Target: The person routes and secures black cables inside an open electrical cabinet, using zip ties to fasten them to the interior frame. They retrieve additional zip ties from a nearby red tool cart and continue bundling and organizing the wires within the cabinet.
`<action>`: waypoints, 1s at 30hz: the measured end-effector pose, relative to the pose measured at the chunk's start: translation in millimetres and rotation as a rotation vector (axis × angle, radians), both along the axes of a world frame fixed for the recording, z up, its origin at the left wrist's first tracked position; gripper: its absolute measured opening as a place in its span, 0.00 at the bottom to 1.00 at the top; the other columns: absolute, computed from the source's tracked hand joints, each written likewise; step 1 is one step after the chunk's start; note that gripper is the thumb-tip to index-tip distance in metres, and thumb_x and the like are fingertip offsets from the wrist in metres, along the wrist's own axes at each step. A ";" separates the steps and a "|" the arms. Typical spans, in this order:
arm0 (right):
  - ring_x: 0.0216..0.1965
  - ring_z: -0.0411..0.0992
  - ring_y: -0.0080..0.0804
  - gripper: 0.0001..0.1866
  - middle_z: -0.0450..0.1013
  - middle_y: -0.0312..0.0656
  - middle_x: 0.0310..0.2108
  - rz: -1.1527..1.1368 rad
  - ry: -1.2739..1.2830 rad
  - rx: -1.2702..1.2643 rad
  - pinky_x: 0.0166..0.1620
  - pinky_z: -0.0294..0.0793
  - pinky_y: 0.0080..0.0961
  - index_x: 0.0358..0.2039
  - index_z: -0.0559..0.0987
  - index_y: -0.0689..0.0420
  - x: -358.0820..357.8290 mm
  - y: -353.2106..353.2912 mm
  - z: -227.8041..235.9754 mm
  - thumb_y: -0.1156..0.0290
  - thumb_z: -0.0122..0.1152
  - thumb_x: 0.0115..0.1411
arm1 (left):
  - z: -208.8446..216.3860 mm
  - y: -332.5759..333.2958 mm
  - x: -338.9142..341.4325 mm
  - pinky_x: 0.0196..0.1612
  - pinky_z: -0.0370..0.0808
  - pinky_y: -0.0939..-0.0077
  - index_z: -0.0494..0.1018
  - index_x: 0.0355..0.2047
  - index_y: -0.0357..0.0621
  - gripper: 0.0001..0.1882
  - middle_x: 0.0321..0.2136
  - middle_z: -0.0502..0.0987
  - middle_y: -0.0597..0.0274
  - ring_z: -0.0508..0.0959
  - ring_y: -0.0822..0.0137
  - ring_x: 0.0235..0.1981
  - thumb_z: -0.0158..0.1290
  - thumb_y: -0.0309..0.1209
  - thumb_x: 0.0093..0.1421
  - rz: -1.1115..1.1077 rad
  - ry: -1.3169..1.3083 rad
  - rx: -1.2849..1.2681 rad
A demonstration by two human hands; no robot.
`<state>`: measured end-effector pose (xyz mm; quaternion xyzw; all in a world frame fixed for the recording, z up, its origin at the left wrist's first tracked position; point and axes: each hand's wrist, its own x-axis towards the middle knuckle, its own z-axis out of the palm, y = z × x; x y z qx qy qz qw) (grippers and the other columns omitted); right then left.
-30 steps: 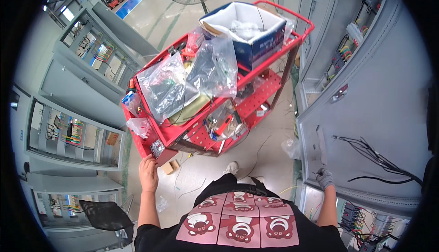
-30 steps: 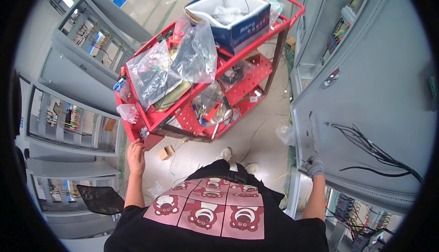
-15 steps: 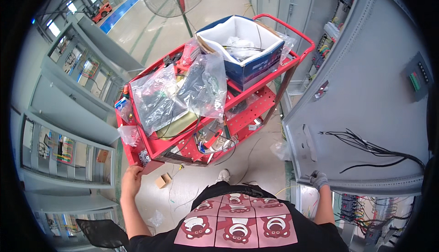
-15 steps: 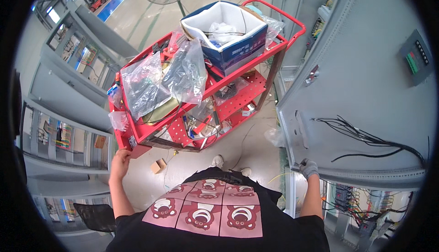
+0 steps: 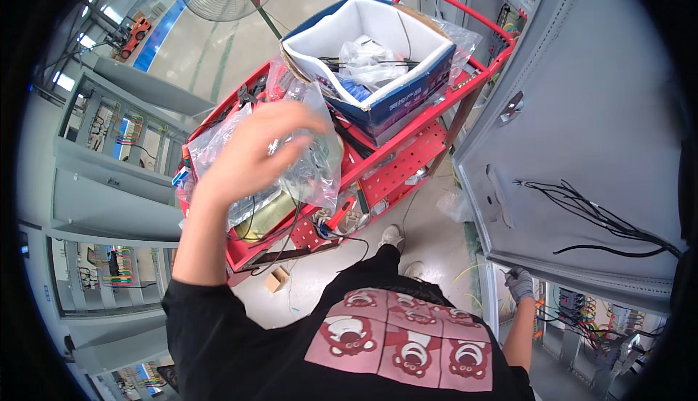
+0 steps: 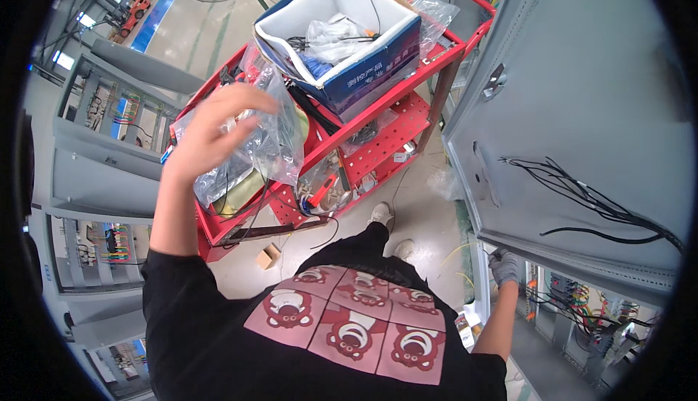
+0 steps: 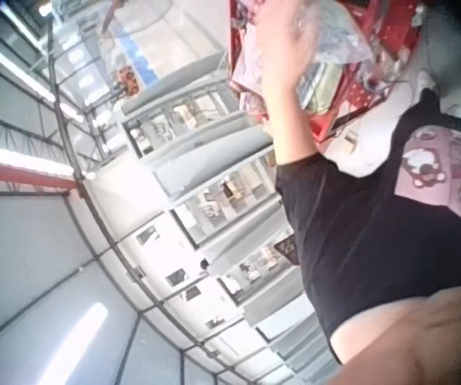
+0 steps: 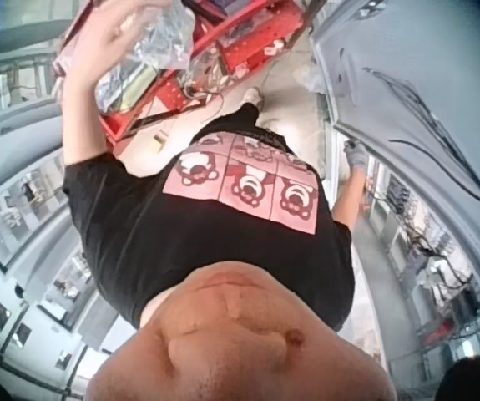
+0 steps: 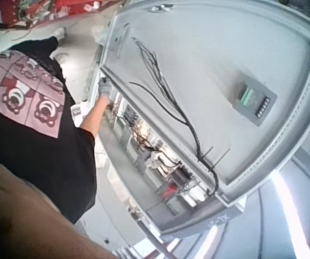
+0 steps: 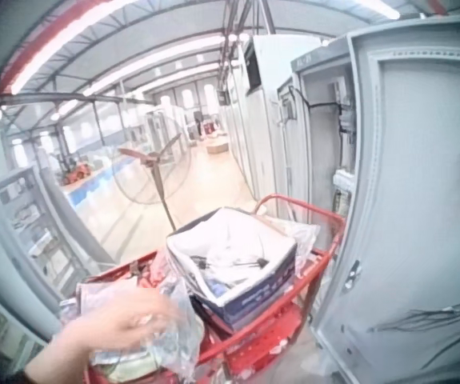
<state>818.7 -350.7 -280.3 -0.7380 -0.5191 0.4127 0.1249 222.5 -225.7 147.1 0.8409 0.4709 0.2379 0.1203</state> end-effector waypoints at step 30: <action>0.17 0.69 0.22 0.03 0.75 0.39 0.18 -0.097 0.016 -0.322 0.22 0.68 0.22 0.27 0.76 0.60 -48.9 17.5 38.5 0.75 0.59 0.54 | -41.2 236.8 -28.7 0.44 0.70 0.64 0.70 0.41 0.40 0.18 0.36 0.72 0.54 0.73 0.53 0.41 0.48 0.16 0.47 -0.183 0.268 -0.055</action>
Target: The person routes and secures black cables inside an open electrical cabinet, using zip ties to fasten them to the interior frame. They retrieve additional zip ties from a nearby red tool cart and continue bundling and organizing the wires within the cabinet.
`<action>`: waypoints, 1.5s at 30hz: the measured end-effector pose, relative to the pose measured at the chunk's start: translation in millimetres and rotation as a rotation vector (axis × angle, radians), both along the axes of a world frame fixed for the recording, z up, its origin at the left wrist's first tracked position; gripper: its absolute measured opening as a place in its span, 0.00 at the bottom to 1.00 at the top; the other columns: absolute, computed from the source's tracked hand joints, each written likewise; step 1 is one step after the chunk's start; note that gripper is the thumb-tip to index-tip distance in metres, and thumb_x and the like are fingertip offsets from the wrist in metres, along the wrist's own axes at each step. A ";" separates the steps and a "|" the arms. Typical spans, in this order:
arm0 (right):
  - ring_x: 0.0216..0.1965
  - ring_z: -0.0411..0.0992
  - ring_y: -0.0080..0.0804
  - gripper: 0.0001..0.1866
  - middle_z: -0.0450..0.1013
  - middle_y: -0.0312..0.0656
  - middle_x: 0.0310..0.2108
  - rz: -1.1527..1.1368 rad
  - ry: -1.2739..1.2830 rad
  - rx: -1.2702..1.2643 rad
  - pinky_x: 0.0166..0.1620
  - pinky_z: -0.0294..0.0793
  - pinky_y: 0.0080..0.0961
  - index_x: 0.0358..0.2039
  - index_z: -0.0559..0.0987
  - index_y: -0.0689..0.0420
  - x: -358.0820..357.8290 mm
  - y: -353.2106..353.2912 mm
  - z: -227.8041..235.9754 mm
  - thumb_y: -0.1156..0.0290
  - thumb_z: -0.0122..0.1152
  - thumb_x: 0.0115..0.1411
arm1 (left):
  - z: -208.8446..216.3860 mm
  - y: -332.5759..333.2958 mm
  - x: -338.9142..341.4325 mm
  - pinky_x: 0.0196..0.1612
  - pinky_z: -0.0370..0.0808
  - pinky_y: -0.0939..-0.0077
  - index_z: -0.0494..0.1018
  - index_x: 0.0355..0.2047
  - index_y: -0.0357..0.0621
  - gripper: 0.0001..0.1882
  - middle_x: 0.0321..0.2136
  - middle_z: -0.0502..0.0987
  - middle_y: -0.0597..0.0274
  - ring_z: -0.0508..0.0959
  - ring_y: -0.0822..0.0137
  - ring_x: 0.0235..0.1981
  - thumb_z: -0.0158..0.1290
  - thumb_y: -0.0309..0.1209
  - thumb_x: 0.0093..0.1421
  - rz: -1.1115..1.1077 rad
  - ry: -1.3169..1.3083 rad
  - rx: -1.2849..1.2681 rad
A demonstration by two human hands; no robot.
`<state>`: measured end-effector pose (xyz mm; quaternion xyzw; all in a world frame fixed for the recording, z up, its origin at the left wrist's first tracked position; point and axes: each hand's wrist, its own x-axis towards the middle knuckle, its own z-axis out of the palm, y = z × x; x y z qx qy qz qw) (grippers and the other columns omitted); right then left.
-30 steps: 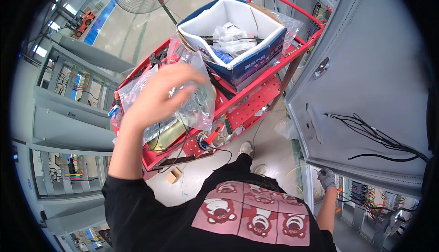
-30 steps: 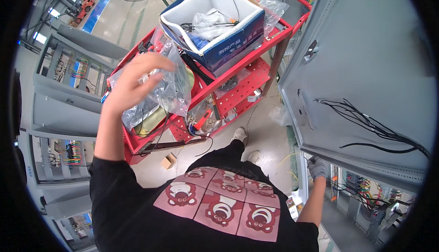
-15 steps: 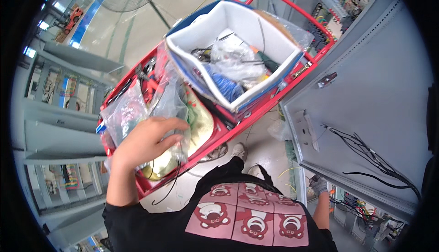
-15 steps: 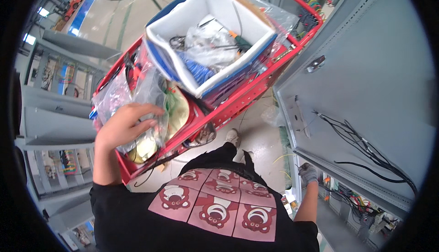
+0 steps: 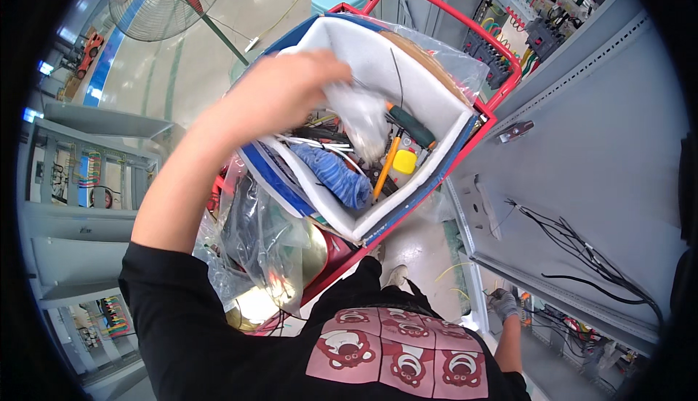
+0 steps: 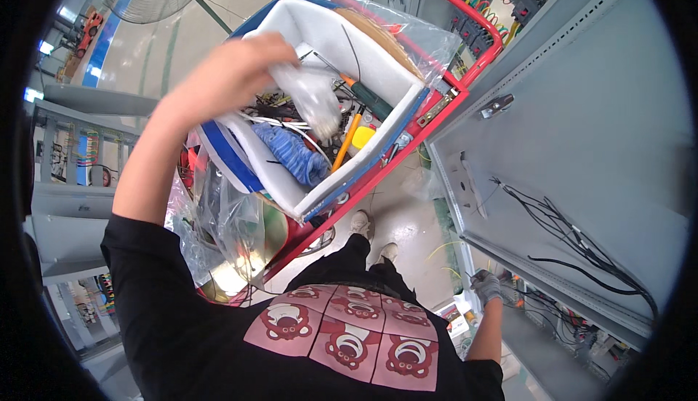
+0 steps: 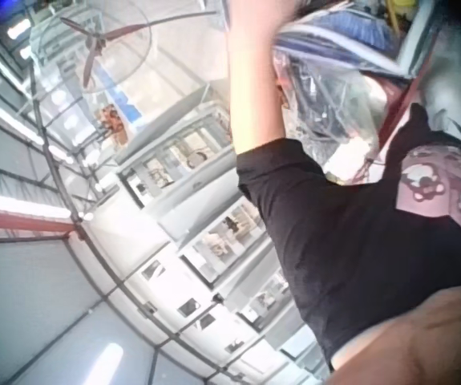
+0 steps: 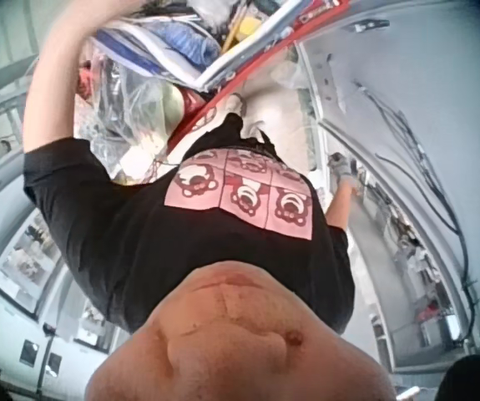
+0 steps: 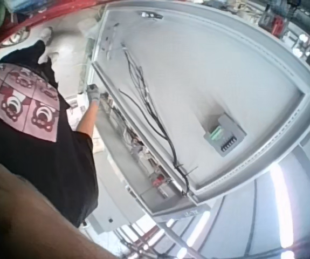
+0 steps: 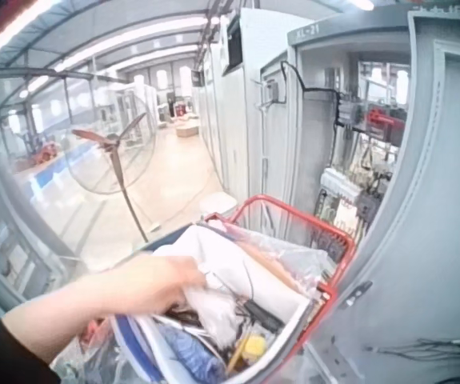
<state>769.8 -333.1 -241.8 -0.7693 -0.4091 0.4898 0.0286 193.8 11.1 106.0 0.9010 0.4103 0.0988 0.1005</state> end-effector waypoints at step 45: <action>0.16 0.69 0.23 0.02 0.73 0.40 0.17 -0.203 0.083 -0.126 0.20 0.68 0.23 0.25 0.75 0.61 -32.7 -4.1 12.0 0.78 0.59 0.52 | -7.0 -0.9 6.4 0.30 0.69 0.64 0.70 0.30 0.40 0.08 0.22 0.72 0.54 0.74 0.54 0.27 0.53 0.21 0.47 -0.012 0.141 -0.429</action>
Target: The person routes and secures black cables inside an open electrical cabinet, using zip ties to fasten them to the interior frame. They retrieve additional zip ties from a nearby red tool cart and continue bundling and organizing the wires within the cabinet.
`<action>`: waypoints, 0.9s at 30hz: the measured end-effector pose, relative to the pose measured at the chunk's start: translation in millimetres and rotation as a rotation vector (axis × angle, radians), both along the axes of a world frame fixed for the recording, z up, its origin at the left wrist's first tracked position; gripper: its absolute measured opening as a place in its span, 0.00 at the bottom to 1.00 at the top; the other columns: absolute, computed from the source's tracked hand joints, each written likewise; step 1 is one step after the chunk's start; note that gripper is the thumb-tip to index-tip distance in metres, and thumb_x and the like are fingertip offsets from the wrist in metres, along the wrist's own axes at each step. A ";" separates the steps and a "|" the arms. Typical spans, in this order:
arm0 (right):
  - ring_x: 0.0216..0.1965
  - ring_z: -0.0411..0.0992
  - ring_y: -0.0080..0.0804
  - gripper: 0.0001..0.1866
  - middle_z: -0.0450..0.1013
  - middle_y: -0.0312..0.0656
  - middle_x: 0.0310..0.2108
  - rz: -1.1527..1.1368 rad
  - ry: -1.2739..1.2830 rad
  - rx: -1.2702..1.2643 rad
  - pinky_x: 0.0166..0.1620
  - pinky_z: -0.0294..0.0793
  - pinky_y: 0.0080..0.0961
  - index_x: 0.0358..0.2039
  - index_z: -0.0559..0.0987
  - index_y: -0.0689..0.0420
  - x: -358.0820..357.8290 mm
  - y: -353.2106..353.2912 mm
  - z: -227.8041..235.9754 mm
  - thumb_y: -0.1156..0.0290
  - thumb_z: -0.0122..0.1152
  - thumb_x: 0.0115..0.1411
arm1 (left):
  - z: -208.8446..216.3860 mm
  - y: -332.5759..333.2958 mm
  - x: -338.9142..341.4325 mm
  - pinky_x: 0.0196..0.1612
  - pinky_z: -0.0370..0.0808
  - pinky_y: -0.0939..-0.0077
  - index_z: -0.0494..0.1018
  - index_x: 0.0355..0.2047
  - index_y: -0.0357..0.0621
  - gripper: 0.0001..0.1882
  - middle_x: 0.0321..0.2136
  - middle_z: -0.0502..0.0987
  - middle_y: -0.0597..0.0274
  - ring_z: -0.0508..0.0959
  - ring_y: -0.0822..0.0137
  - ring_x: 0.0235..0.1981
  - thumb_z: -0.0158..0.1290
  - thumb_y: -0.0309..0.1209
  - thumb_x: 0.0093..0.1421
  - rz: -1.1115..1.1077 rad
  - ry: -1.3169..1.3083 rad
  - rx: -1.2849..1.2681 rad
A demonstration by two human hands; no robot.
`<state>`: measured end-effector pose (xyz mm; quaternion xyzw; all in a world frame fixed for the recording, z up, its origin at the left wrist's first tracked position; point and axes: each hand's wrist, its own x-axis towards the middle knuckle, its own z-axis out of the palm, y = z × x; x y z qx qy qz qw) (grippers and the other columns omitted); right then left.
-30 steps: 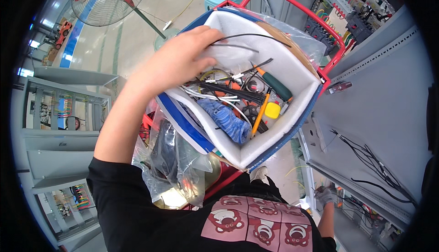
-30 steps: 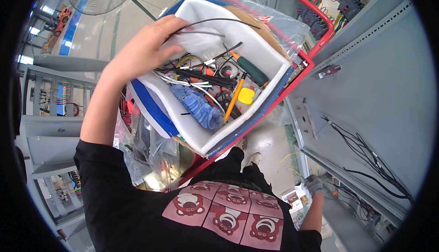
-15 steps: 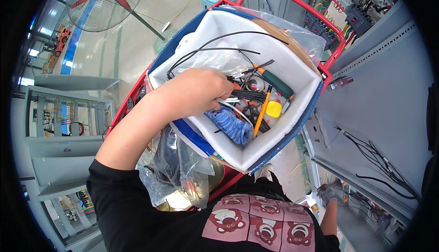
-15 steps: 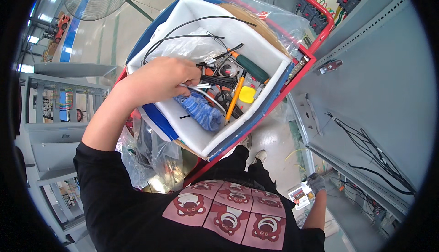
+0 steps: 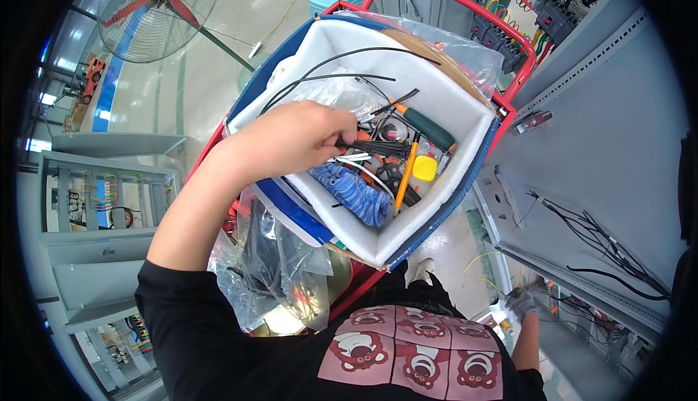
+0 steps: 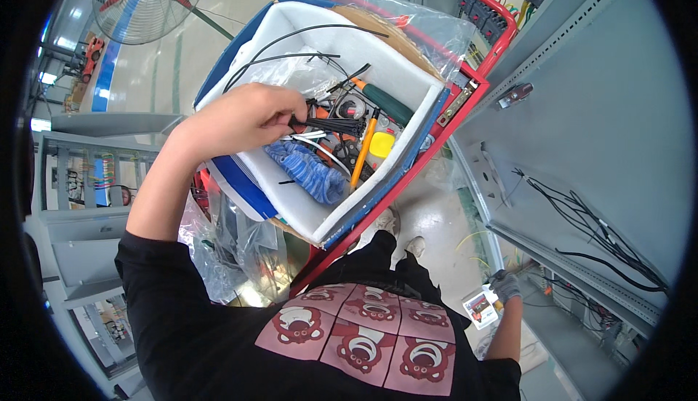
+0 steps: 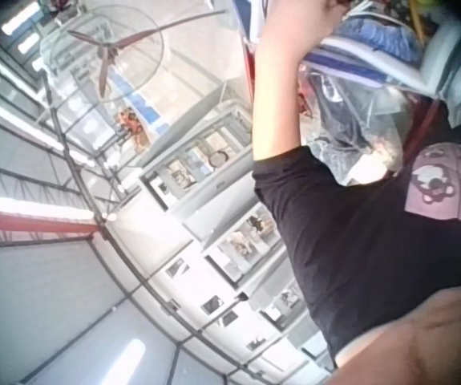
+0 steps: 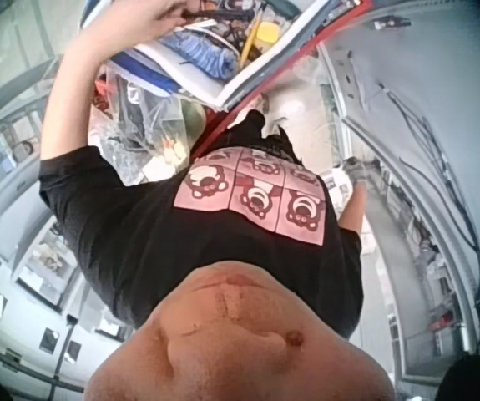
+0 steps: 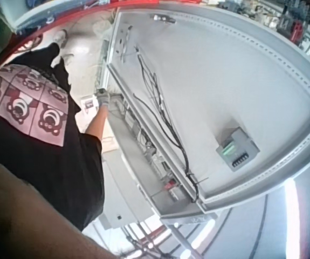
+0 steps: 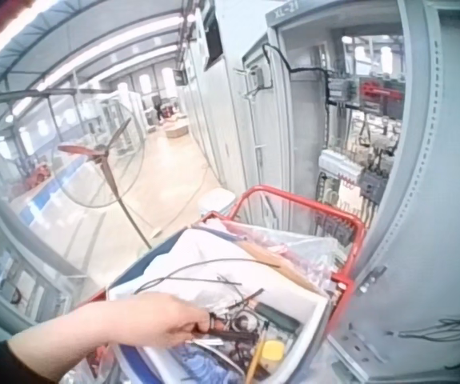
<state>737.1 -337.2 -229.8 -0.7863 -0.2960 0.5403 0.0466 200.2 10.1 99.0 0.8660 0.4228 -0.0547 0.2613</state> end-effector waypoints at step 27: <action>0.18 0.72 0.27 0.02 0.72 0.41 0.18 0.063 -0.022 0.002 0.21 0.71 0.25 0.26 0.75 0.61 23.7 -27.1 -39.7 0.80 0.58 0.50 | 7.5 15.3 -8.7 0.27 0.64 0.90 0.69 0.29 0.39 0.04 0.20 0.68 0.75 0.66 0.85 0.23 0.53 0.23 0.55 0.420 -0.437 -0.122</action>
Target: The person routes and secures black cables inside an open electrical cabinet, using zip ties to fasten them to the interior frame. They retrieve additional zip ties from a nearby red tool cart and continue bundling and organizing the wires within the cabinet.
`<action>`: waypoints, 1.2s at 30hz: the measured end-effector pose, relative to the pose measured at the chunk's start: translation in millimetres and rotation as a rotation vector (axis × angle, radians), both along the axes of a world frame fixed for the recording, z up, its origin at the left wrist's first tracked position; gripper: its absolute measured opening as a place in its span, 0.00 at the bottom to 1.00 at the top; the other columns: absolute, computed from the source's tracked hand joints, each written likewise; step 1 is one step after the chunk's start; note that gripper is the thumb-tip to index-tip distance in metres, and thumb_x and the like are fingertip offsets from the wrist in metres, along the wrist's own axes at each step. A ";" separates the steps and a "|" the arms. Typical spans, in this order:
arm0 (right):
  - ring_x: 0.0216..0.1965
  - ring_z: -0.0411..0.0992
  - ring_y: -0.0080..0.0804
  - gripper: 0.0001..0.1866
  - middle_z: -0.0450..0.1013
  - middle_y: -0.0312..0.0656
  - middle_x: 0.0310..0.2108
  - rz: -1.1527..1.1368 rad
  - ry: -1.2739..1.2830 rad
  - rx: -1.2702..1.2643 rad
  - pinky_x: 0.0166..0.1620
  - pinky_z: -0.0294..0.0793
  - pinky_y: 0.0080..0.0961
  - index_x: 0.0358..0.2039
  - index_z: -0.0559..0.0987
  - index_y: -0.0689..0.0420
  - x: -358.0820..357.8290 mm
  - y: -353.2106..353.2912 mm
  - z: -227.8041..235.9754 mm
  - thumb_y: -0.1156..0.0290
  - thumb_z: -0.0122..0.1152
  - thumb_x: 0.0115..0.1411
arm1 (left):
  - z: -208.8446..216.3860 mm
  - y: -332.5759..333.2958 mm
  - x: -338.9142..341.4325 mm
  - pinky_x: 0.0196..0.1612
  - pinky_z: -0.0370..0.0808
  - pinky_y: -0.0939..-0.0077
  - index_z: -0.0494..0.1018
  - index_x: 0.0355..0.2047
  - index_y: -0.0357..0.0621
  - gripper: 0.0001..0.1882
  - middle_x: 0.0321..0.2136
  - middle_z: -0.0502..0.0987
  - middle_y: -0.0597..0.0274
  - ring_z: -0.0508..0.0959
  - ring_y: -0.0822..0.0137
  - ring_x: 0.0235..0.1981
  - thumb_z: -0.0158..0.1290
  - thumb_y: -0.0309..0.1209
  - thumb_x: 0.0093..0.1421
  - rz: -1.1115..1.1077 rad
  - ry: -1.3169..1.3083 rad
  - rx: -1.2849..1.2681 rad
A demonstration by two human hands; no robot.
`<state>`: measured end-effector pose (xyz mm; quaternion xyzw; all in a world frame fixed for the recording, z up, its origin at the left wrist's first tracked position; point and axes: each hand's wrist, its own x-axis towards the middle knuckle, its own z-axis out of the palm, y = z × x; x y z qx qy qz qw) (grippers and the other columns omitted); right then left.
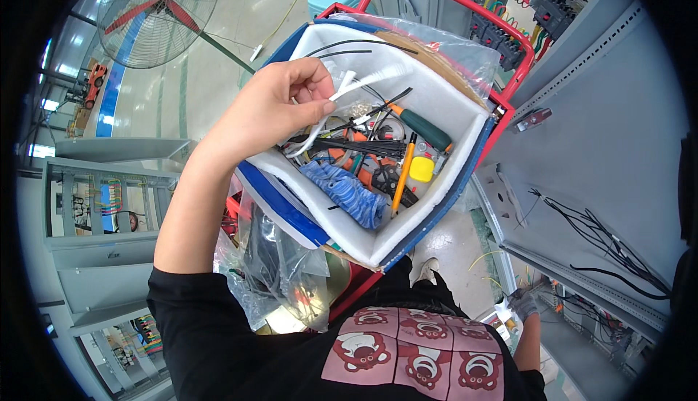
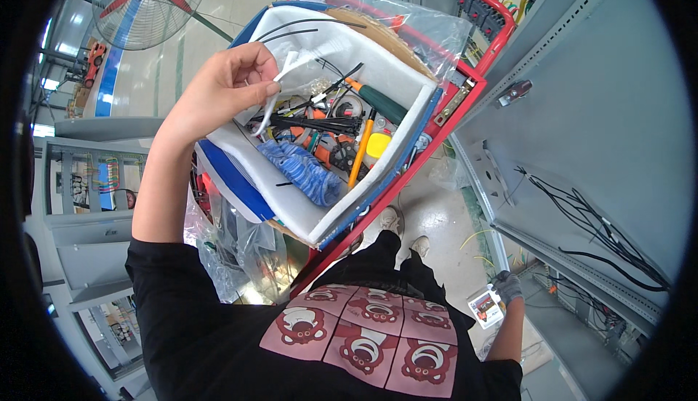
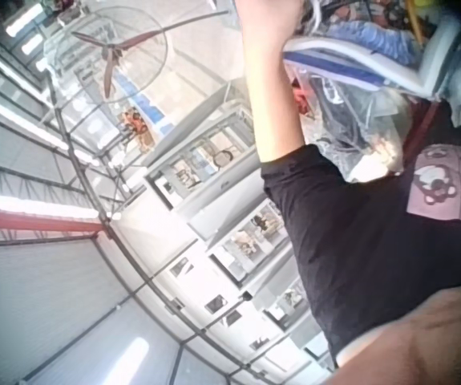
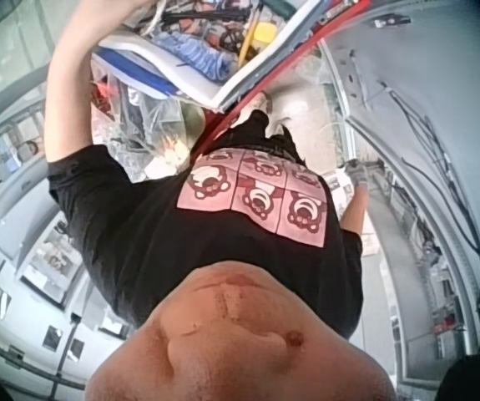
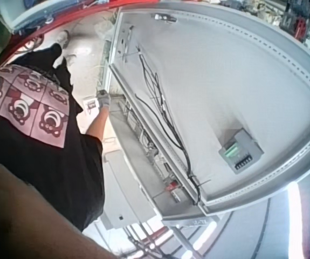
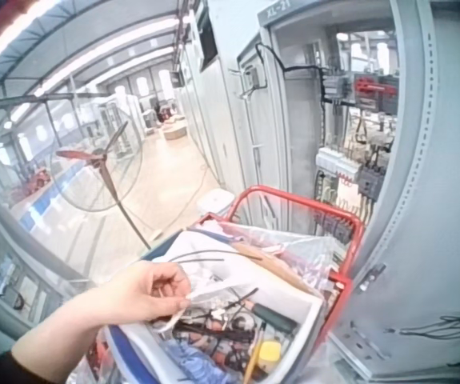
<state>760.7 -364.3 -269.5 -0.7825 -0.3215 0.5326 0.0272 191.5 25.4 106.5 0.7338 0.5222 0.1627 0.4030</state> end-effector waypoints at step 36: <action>0.28 0.71 0.42 0.07 0.74 0.48 0.27 0.315 -0.241 0.933 0.33 0.71 0.32 0.32 0.77 0.59 -50.6 23.4 210.2 0.72 0.60 0.52 | -3.1 -280.2 150.6 0.39 0.77 0.71 0.57 0.43 0.44 0.09 0.38 0.74 0.46 0.79 0.59 0.37 0.43 0.30 0.66 0.170 -1.122 0.013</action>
